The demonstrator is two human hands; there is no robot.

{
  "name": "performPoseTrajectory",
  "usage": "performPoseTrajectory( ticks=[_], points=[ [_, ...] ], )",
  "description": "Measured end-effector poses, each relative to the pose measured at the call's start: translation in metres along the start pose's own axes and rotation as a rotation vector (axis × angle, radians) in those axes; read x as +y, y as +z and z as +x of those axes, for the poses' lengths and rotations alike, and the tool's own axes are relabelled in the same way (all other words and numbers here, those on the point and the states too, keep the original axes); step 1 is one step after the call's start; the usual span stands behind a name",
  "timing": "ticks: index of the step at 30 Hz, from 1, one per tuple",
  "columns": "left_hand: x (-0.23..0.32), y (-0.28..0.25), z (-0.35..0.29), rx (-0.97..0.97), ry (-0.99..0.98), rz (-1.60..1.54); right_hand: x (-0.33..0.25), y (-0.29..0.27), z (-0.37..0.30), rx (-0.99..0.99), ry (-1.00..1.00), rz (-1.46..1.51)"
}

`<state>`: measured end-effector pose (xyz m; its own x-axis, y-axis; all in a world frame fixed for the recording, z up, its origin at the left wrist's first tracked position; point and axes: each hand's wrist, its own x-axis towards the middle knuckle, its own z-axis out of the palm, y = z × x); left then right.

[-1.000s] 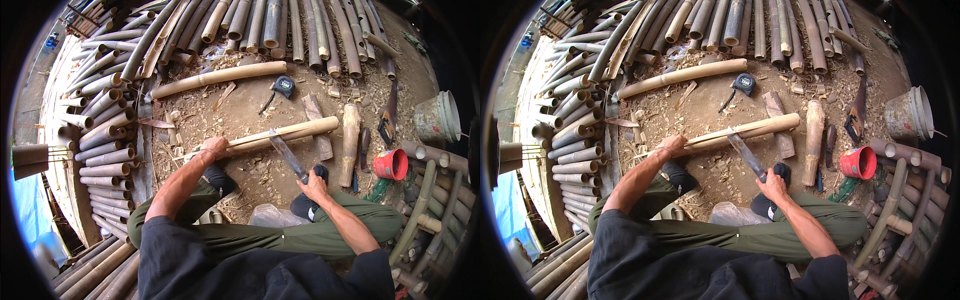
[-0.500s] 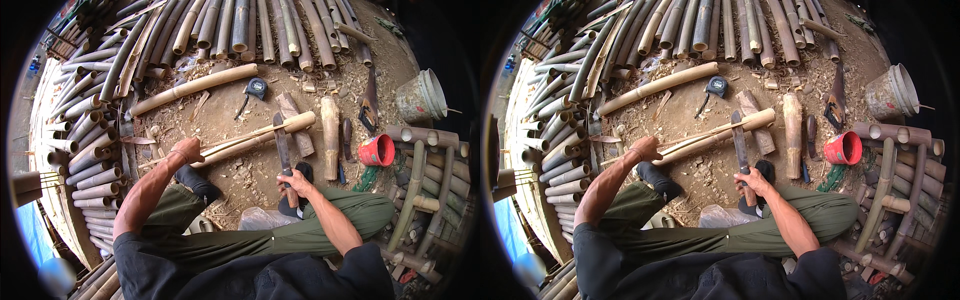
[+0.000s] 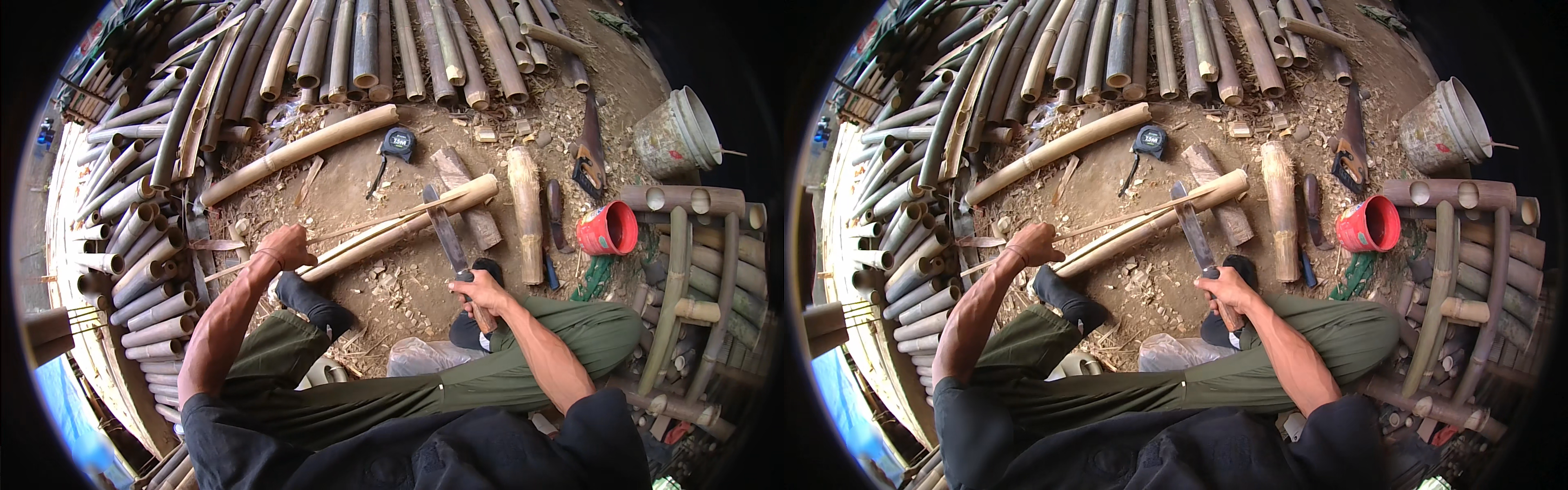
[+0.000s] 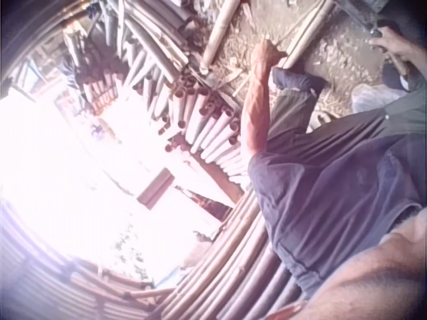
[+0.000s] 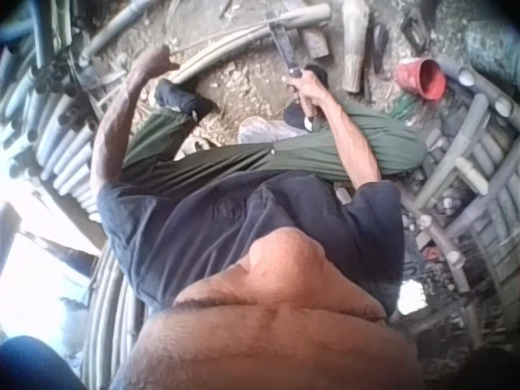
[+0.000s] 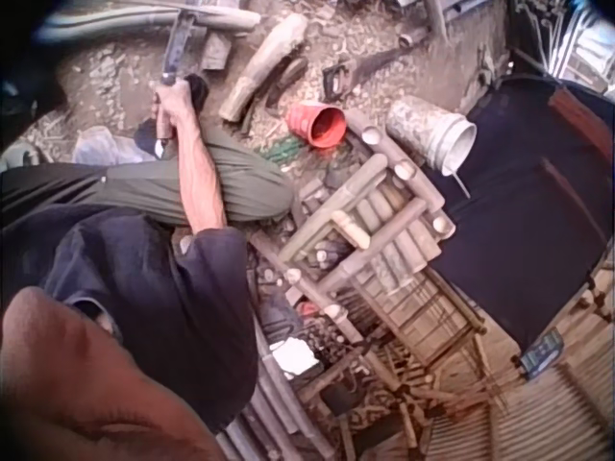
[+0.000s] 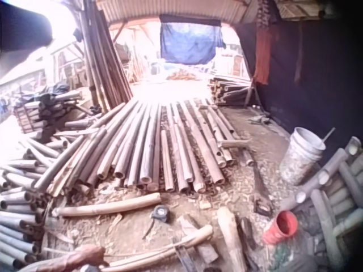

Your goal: The person sits on the ground and uses a hand saw to cut a bamboo pole in half lengthwise. They then use a wooden mallet and a metal chisel to split the bamboo halves into thinner strips. Finally, they use a knife to shave and smooth the edges of the bamboo strips.

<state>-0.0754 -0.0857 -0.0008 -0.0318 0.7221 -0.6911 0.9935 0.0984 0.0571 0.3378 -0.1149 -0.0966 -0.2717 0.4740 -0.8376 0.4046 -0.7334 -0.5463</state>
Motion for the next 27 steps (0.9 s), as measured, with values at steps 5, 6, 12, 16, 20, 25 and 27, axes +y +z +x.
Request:
performPoseTrajectory(
  ticks=[5,6,12,16,20,25,27],
  points=[
    [0.008,-0.006,0.003,0.026,0.033,0.006,-0.001,0.002,-0.003,0.203,-0.067,0.009],
    [0.01,-0.007,0.003,0.028,0.03,0.013,-0.001,0.005,-0.001,0.281,-0.075,-0.071],
    [0.014,-0.021,-0.002,0.062,0.009,0.009,0.03,-0.019,0.016,0.716,-0.437,-1.059],
    [0.02,-0.05,-0.013,0.141,0.049,0.053,0.025,-0.03,0.018,0.463,-0.265,-0.553],
    [0.042,-0.097,-0.039,0.291,0.004,0.069,-0.01,-0.032,-0.018,0.077,-0.01,-0.008],
    [0.08,-0.171,-0.04,0.708,0.245,0.312,-0.005,-0.045,-0.012,0.183,-0.09,0.285],
    [0.075,-0.176,-0.028,0.837,0.443,0.37,-0.002,-0.051,-0.015,0.206,-0.084,0.246]
  ],
)
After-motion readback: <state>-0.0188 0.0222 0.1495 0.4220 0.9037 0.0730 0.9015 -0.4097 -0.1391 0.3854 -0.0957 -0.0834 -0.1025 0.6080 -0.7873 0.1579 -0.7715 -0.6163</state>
